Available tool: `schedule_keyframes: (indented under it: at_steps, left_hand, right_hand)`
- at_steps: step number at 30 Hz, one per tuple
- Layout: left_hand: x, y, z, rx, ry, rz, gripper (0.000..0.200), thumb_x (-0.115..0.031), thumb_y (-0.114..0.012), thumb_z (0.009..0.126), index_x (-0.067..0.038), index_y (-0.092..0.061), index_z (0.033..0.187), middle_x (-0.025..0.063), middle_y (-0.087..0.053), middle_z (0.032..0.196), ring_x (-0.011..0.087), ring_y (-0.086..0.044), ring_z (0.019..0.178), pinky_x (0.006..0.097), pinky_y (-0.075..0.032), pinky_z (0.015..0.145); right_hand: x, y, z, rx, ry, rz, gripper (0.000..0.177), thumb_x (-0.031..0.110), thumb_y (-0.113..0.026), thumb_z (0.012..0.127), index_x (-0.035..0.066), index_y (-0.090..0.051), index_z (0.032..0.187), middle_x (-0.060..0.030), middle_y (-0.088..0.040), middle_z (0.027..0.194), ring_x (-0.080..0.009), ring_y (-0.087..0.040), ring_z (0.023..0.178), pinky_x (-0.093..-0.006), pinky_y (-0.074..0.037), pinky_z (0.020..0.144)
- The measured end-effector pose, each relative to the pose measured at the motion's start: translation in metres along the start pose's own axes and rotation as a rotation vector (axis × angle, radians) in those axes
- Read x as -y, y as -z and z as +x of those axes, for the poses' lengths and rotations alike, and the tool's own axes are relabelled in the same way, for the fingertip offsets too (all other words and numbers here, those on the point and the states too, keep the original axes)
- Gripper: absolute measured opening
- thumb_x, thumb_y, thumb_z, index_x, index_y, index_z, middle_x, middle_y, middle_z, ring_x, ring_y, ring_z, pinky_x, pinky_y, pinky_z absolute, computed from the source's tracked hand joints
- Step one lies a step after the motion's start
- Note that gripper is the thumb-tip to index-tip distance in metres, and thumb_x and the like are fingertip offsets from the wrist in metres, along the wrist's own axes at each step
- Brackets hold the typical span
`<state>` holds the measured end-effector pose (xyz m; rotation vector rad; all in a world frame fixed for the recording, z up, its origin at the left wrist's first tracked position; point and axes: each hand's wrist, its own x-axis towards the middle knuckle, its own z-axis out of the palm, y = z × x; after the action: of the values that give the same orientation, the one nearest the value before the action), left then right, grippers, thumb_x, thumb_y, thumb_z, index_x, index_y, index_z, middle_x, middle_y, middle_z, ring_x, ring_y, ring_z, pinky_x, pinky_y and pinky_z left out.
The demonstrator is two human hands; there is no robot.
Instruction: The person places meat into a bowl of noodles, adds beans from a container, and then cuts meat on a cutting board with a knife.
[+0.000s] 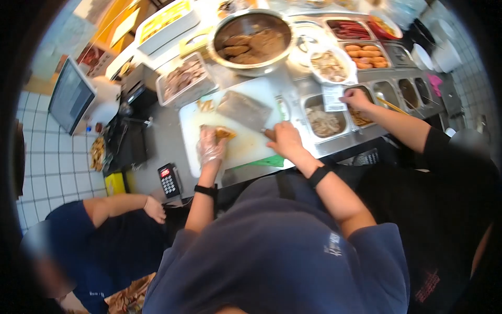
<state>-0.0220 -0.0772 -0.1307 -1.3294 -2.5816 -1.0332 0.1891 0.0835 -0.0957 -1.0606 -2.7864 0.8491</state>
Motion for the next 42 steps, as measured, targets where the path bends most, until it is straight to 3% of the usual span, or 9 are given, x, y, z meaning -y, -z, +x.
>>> schedule_keyframes:
  at_steps: [2, 5, 9, 12, 18, 21, 24, 30, 42]
  left_hand:
    - [-0.003, 0.006, 0.003, 0.095, 0.057, -0.091, 0.041, -0.003, -0.073, 0.062, -0.002, -0.055, 0.098, 0.0238, -0.046, 0.126, 0.0435, -0.041, 0.123, 0.0469, -0.041, 0.097]
    - [-0.001, 0.001, 0.003, 0.088, 0.054, -0.173, 0.039, -0.003, -0.075, 0.058, -0.003, -0.052, 0.09, 0.0227, -0.049, 0.118, 0.0439, -0.043, 0.119, 0.0465, -0.041, 0.094]
    - [-0.01, 0.006, 0.003, -0.072, -0.172, -0.065, 0.037, -0.007, -0.077, 0.058, -0.007, -0.046, 0.079, 0.0132, -0.053, 0.094, 0.0311, -0.058, 0.089, 0.0395, -0.047, 0.075]
    - [0.003, -0.009, -0.006, 0.129, 0.078, -0.288, 0.034, -0.003, -0.076, 0.06, -0.007, -0.051, 0.082, 0.0086, -0.055, 0.084, 0.0226, -0.061, 0.08, 0.0345, -0.048, 0.069]
    - [0.01, -0.031, -0.008, 0.044, 0.071, -0.483, 0.029, 0.001, -0.072, 0.069, -0.008, -0.06, 0.093, 0.0034, -0.057, 0.081, 0.0141, -0.056, 0.066, 0.0288, -0.047, 0.058]
    - [-0.005, -0.03, -0.015, -0.152, 0.3, -0.583, 0.018, -0.002, -0.072, 0.073, -0.007, -0.061, 0.087, 0.0018, -0.058, 0.078, 0.0133, -0.054, 0.064, 0.0271, -0.046, 0.056]
    - [0.013, -0.036, -0.022, 0.096, 0.373, -0.49, 0.012, -0.007, -0.072, 0.076, -0.006, -0.061, 0.081, 0.0028, -0.057, 0.072, 0.0131, -0.055, 0.064, 0.028, -0.046, 0.056]
    - [0.012, -0.043, -0.021, 0.103, 0.236, -0.344, 0.015, -0.015, -0.071, 0.08, -0.005, -0.06, 0.079, 0.0059, -0.055, 0.068, 0.0152, -0.052, 0.062, 0.0314, -0.044, 0.058]
    - [-0.019, -0.016, -0.011, 0.094, 0.173, -0.266, 0.009, -0.01, -0.06, 0.081, -0.005, -0.054, 0.076, 0.0147, -0.057, 0.075, 0.0366, -0.057, 0.068, 0.0455, -0.044, 0.06]
  right_hand:
    - [0.004, -0.003, 0.002, -0.007, -0.018, -0.033, 0.043, 0.028, -0.077, 0.07, 0.001, -0.059, 0.098, -0.0179, -0.057, 0.1, -0.0363, -0.054, 0.099, -0.0441, -0.046, 0.084]
    - [0.006, -0.008, 0.006, -0.018, -0.012, -0.052, 0.043, 0.027, -0.077, 0.07, 0.001, -0.058, 0.098, -0.0176, -0.056, 0.1, -0.0365, -0.054, 0.098, -0.0436, -0.046, 0.085]
    - [0.011, -0.01, 0.013, -0.008, -0.038, -0.081, 0.03, 0.017, -0.07, 0.073, 0.001, -0.059, 0.095, -0.0188, -0.057, 0.1, -0.0367, -0.055, 0.096, -0.0434, -0.047, 0.084]
    - [0.017, -0.006, 0.015, -0.027, -0.123, -0.049, 0.022, 0.011, -0.063, 0.074, 0.001, -0.06, 0.093, -0.0201, -0.059, 0.097, -0.038, -0.057, 0.092, -0.0445, -0.048, 0.082]
    - [0.053, 0.036, 0.001, -0.034, -0.18, 0.002, 0.021, 0.019, -0.06, 0.077, 0.002, -0.06, 0.089, -0.0183, -0.065, 0.085, -0.0365, -0.062, 0.082, -0.0454, -0.049, 0.075]
    - [0.057, 0.038, -0.011, -0.004, -0.22, 0.111, 0.029, 0.03, -0.059, 0.08, 0.002, -0.06, 0.086, -0.0174, -0.065, 0.078, -0.0358, -0.063, 0.077, -0.0445, -0.048, 0.07]
    - [0.053, 0.034, -0.016, 0.071, -0.269, 0.214, 0.04, 0.04, -0.058, 0.084, 0.001, -0.059, 0.082, -0.0182, -0.063, 0.072, -0.0364, -0.062, 0.072, -0.0439, -0.047, 0.066]
    - [0.069, 0.037, -0.019, 0.076, -0.246, 0.27, 0.046, 0.043, -0.053, 0.09, -0.001, -0.059, 0.079, -0.0204, -0.061, 0.067, -0.0383, -0.061, 0.067, -0.0437, -0.047, 0.064]
    - [0.104, 0.035, -0.026, 0.158, -0.15, 0.105, 0.04, 0.037, -0.049, 0.094, -0.001, -0.055, 0.085, -0.0231, -0.062, 0.07, -0.0426, -0.061, 0.07, -0.0487, -0.049, 0.066]
